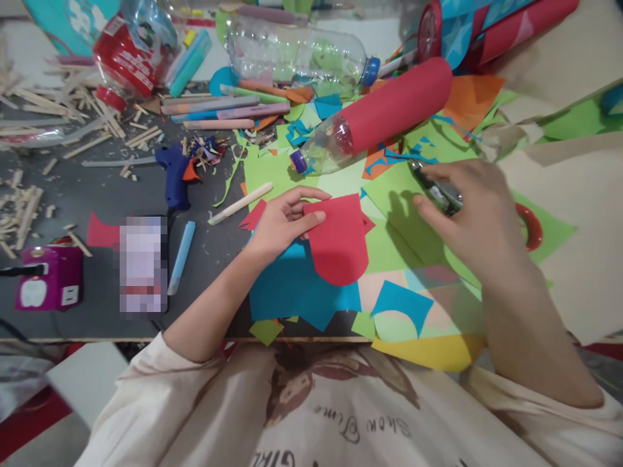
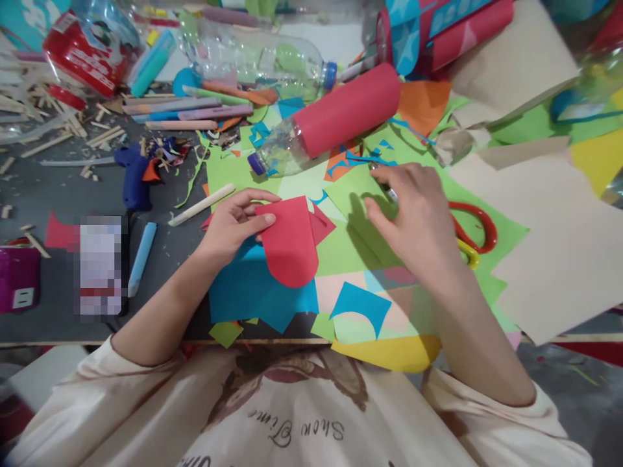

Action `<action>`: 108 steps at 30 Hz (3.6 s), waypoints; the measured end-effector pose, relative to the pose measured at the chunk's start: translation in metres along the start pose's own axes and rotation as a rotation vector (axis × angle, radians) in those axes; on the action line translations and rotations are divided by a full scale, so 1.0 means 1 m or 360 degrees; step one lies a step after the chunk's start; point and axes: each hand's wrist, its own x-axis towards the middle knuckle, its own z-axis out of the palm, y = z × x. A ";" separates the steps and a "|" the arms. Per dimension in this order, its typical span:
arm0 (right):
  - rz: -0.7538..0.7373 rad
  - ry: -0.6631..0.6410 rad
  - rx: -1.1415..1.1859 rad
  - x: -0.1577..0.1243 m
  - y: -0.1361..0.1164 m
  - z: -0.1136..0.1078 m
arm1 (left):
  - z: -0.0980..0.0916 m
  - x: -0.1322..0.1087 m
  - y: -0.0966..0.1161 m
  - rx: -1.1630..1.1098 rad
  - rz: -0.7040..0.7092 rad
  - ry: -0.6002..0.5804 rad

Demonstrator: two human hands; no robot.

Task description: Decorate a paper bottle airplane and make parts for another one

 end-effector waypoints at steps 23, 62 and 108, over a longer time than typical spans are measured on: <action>0.0271 -0.0377 0.1750 -0.002 -0.037 0.059 | 0.001 -0.001 -0.005 0.0376 0.0172 0.0147; 0.0052 -0.0332 0.1836 -0.007 -0.029 0.071 | 0.000 -0.001 -0.009 0.0451 0.0327 0.0120; 0.0102 0.0000 0.1530 -0.004 -0.028 0.072 | 0.006 -0.005 -0.013 0.0705 0.0490 0.0016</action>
